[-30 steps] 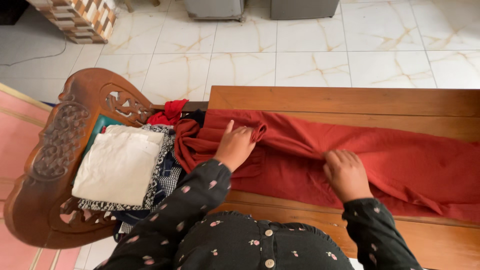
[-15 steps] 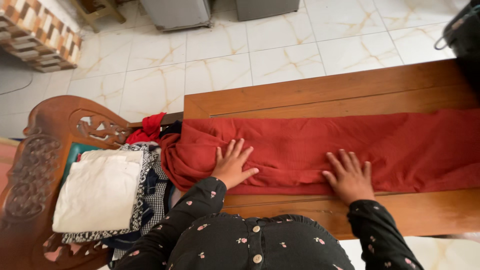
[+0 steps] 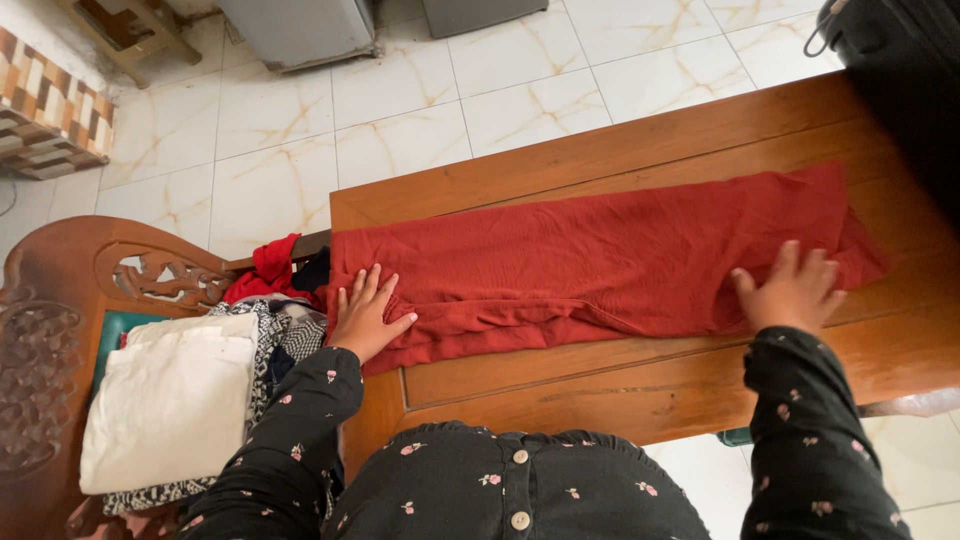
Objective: The person folds a red fabric item, a white patterned shirt, and a white t-shirt on a wooden table, then moves them toward a black suitcase.
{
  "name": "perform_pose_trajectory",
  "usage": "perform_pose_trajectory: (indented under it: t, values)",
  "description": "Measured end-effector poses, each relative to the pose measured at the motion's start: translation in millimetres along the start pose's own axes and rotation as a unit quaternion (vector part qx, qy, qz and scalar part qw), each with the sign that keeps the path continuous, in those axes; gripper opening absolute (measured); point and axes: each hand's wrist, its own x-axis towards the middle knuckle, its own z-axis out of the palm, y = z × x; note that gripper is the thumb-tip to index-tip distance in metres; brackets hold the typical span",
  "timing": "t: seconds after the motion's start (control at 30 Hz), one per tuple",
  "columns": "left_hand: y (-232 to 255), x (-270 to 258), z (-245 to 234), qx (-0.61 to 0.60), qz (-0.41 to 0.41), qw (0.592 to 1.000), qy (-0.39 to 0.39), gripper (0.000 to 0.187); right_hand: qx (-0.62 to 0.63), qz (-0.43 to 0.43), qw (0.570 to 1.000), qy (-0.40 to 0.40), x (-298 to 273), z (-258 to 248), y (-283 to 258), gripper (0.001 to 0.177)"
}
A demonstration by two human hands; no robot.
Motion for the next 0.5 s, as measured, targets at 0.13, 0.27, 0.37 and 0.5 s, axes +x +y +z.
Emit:
perform_pose_trajectory:
  t: [0.13, 0.27, 0.37, 0.5]
  values:
    - [12.9, -9.7, 8.9, -0.025, -0.032, 0.999, 0.009, 0.084, -0.013, 0.164, 0.986, -0.015, 47.4, -26.7, 24.0, 0.109]
    - [46.4, -3.3, 22.3, -0.036, -0.037, 0.998, 0.028, 0.087, 0.017, 0.174, 0.968, -0.18, 117.3, 0.0, 48.5, 0.081]
    - [72.8, -6.4, 28.6, -0.007, -0.051, 0.998, 0.03, 0.083, 0.144, -0.097, 0.962, -0.208, 141.0, 13.0, 67.6, 0.071]
    - [147.9, 4.6, 28.2, -0.026, -0.077, 0.997, 0.01, 0.084, 0.084, -0.136, 0.959, -0.232, 159.2, -53.1, 120.2, 0.082]
